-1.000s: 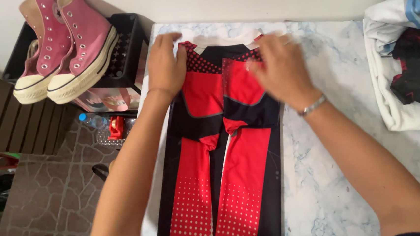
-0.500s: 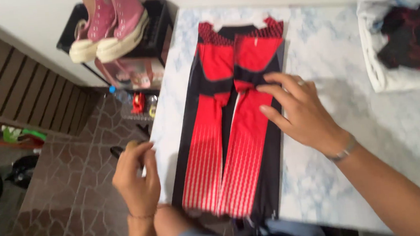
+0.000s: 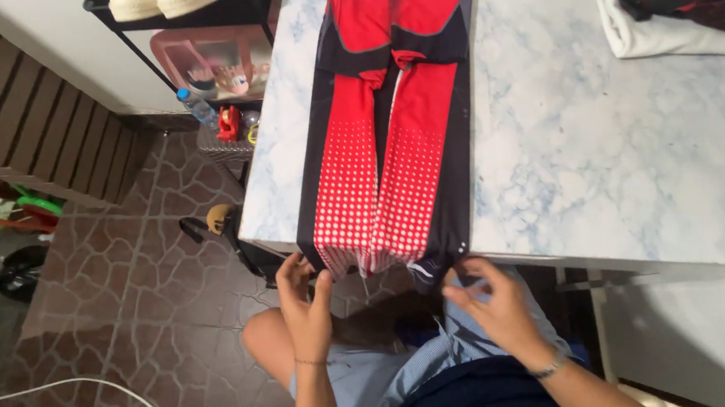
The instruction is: The person folds sports jerseys and shirts on a marble-topped table. They smooth each garment flat, fold the sleeves and sides inward, then fold the body over, setting each finished folded shirt aside and laying out the next one.
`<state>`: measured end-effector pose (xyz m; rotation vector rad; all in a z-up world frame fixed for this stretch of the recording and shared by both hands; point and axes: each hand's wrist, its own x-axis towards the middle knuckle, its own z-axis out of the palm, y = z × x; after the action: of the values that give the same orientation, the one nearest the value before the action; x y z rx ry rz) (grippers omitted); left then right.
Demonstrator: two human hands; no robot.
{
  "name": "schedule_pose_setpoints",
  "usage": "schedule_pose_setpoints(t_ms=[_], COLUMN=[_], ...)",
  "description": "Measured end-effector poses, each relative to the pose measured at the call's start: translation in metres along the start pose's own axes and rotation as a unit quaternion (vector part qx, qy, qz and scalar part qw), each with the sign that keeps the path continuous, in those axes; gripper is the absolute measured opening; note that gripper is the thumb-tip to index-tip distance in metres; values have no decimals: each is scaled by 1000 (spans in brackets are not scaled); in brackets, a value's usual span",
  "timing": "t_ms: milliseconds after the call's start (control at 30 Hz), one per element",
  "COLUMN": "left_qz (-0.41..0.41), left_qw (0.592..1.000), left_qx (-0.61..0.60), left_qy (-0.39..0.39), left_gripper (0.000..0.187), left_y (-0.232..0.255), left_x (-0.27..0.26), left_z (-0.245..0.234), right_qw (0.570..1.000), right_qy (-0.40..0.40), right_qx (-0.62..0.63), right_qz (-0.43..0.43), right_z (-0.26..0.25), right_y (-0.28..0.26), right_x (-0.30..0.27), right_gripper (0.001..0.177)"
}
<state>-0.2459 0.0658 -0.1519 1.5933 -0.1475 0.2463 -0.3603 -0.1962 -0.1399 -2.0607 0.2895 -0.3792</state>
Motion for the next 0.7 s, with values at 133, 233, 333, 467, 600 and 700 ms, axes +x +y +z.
schedule_pose_setpoints(t_ms=[133, 233, 333, 467, 600, 700], left_qz=[-144, -182, -175, -215, -197, -219], left_qw=[983, 966, 966, 955, 958, 952], left_qx=[-93, -161, -152, -129, -141, -137], left_qy=[-68, -91, -112, -160, -151, -164], left_gripper=[27, 23, 25, 28, 31, 32], left_y=[-17, -17, -7, 4, 5, 6], left_x=[-4, -8, -12, -18, -20, -17], left_z=[-14, -19, -24, -23, -20, -24], right_qw=[953, 964, 971, 960, 977, 987], right_qy=[21, 68, 57, 12, -11, 7], right_qx=[283, 242, 206, 262, 189, 143], right_qz=[109, 83, 104, 101, 102, 73], right_z=[33, 36, 20, 10, 22, 21], right_y=[19, 24, 22, 20, 34, 46], right_x=[-7, -11, -18, -20, -14, -17], right_gripper=[26, 23, 23, 31, 26, 24])
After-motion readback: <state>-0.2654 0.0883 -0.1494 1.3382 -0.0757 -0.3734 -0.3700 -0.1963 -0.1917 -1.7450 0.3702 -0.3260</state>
